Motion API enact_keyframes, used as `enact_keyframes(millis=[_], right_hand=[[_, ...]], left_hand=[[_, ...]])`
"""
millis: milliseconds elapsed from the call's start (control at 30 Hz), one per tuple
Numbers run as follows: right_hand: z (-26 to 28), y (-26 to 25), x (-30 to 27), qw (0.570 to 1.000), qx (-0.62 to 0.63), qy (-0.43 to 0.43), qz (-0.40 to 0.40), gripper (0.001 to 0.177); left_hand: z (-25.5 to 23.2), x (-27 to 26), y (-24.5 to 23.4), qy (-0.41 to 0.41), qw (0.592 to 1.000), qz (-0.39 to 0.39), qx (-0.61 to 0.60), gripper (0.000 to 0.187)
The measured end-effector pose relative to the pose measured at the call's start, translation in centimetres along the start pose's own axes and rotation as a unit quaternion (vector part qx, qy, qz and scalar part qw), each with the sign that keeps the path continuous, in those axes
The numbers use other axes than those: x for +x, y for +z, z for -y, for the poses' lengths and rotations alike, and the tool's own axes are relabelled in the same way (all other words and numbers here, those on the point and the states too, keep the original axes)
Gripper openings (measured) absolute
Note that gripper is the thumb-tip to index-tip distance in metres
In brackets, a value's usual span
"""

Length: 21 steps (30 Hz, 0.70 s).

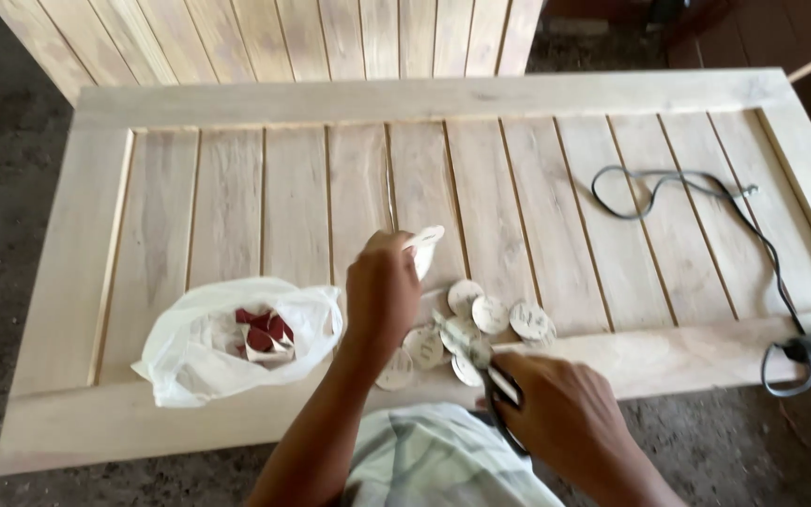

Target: Cutting circular sandpaper discs using a pair of scissors.

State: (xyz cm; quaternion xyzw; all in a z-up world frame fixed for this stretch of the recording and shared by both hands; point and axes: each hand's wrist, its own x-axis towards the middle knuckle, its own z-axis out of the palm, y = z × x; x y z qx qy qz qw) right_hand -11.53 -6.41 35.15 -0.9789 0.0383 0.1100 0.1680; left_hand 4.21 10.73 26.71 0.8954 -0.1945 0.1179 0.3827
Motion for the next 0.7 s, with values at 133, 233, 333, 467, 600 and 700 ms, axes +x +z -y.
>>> enact_keyframes(millis=[133,233,333,467,600,700], right_hand=[[-2.9,1.5,-0.6,0.959,0.274,0.024,0.064,0.05],[-2.5,0.7,-0.8,0.865,0.496,0.002,0.076,0.064],[-1.1,-0.7,-1.2,0.769,0.626,-0.069,0.107,0.079],[-0.4,-0.7,-1.4,0.737,0.659,-0.056,0.139,0.08],[0.6,-1.0,-1.5,0.741,0.659,-0.008,0.132,0.078],[1.3,-1.2,-1.4,0.745,0.657,0.01,0.117,0.077]], left_hand=[[-0.5,0.7,-2.9,-0.189,0.873,0.012,-0.449,0.024],[-2.0,-0.2,-3.0,-0.178,0.905,-0.006,-0.386,0.033],[-1.4,-2.2,-0.5,-0.044,0.944,-0.048,-0.324,0.016],[-4.0,-2.6,-2.1,0.13,0.957,-0.124,-0.23,0.011],[-3.1,-3.3,0.5,0.192,0.933,-0.112,-0.282,0.015],[-3.3,-3.3,0.1,0.26,0.92,-0.11,-0.273,0.018]])
